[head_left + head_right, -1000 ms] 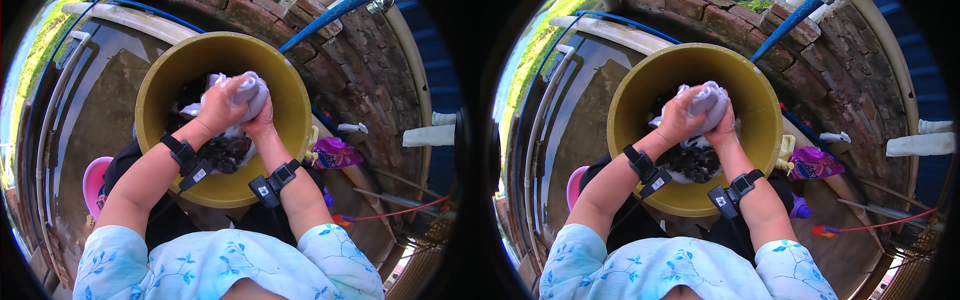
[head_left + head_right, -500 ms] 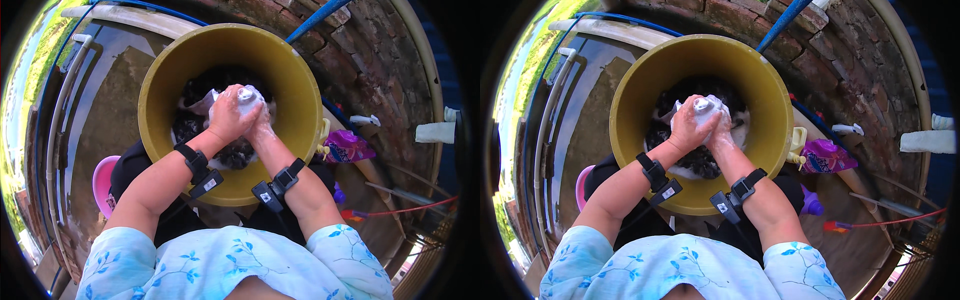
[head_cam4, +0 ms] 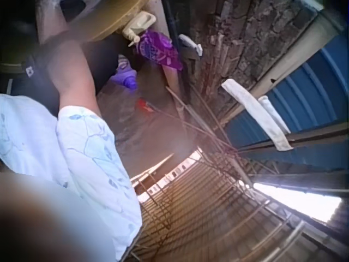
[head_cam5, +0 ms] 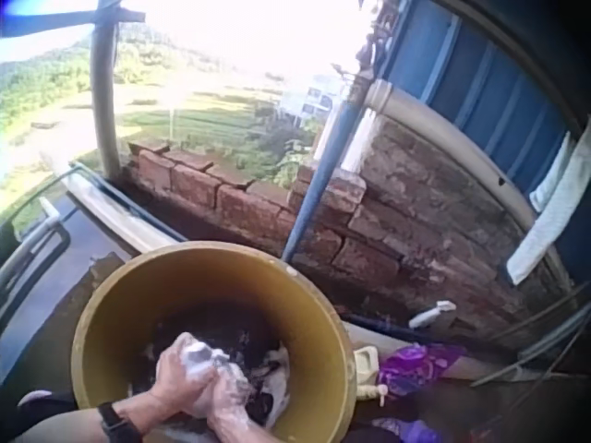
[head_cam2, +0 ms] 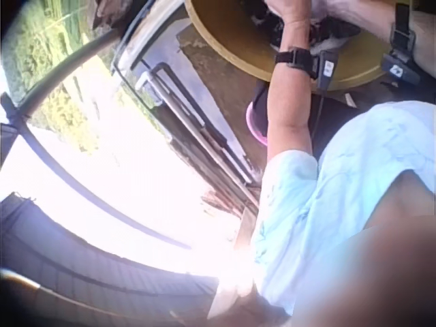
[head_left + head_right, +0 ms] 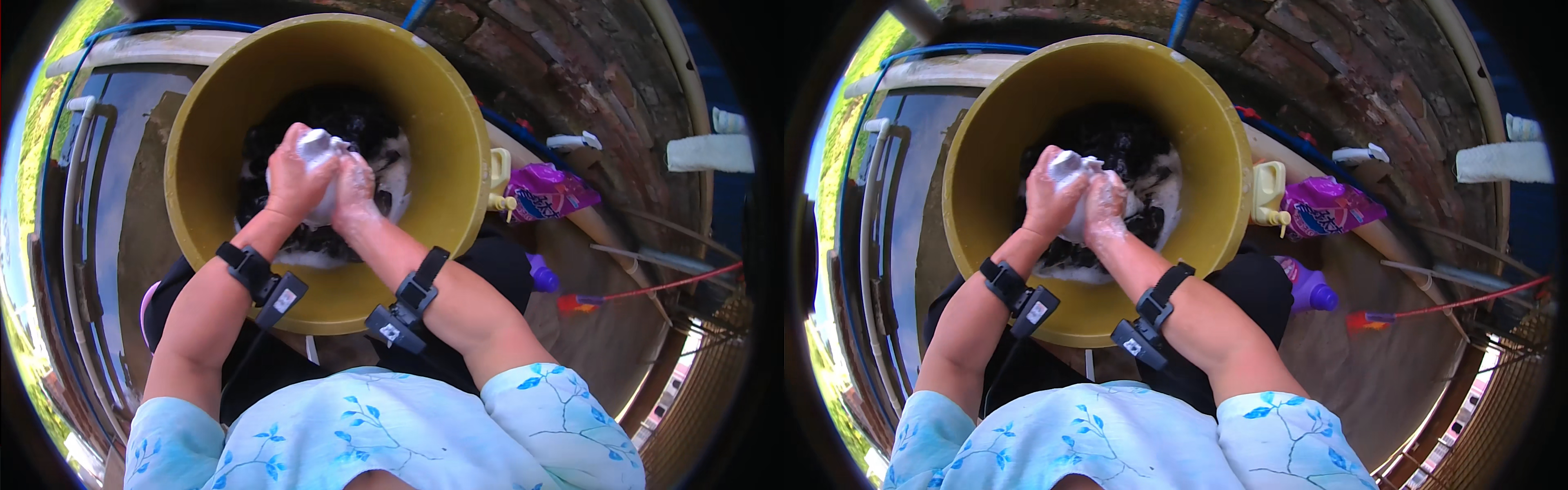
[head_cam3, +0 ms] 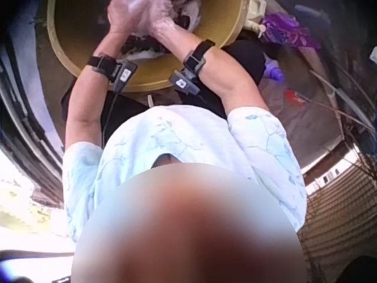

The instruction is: The person scrubs, rinses, and wrings items of clothing by hand in a bucket of soapy water, transferring them one at a time to a separate bowl.

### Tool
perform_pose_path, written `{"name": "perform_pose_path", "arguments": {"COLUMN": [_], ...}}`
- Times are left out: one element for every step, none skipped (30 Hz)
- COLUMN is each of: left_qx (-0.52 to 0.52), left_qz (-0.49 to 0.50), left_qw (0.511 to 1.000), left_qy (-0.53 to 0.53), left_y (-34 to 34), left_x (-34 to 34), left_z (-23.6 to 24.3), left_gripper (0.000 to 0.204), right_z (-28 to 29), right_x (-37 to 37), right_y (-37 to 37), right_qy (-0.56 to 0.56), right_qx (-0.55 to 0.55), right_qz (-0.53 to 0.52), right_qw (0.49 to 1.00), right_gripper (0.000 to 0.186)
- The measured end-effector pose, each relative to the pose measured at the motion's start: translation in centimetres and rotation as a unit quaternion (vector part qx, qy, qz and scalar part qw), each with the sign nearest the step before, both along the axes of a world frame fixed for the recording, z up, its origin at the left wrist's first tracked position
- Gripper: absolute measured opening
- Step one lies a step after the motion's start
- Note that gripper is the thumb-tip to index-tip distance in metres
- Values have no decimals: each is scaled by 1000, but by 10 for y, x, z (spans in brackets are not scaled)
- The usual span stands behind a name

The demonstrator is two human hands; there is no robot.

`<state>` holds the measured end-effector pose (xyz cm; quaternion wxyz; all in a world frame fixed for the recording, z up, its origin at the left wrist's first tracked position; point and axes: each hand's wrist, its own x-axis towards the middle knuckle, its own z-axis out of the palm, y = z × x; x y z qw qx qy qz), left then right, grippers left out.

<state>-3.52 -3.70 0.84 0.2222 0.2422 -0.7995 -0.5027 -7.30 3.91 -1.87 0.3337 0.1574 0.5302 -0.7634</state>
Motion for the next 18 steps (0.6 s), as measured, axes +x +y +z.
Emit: {"name": "perform_pose_path", "arguments": {"left_qx": [32,60,105,148,177,209,227,217,210,202,212,174,124,13,-84,-183,-223,-243], "left_qz": [2,5,19,33,52,69,73,73,78,83,79,57,38,40,24,-43,-78,-91], "left_qw": [999,997,992,985,979,972,967,969,969,968,965,972,984,993,991,976,965,962], "left_qy": [25,45,64,81,82,86,93,90,107,123,135,145,119,110,106,111,110,89], "left_y": [-9,-18,-27,-34,-37,-39,-36,-34,-34,-34,-30,-25,-16,-12,2,10,14,20], "left_x": [1,4,2,-1,0,-1,-2,1,4,6,5,6,10,12,11,12,14,16], "left_z": [-5,-9,-6,-4,7,21,35,39,42,45,44,44,43,37,47,49,47,51], "left_gripper": [28,24,21,19,18,16,16,16,17,18,19,18,19,23,29,35,45,55], "right_z": [12,19,18,19,19,20,22,25,30,34,34,38,42,49,40,30,31,27], "right_x": [8,14,12,10,13,14,13,15,15,14,9,1,-4,-7,-14,-20,-22,-24], "right_y": [-3,-5,-6,-3,-3,-1,2,6,9,10,12,14,15,14,13,12,14,15], "right_qy": [33,62,48,50,47,46,45,-18,-80,-139,-197,-225,-222,-220,-186,-151,-156,-156], "right_qx": [8,13,12,10,9,9,4,2,-3,-8,-105,-203,-256,-308,-323,-337,-356,-367], "right_qz": [-2,-1,24,13,18,23,17,69,124,180,195,183,160,137,122,105,110,101], "right_qw": [999,998,999,999,999,999,999,997,989,974,955,935,927,915,920,923,915,912], "right_gripper": [21,23,32,32,38,44,44,57,70,83,93,84,72,60,49,39,30,30]}}
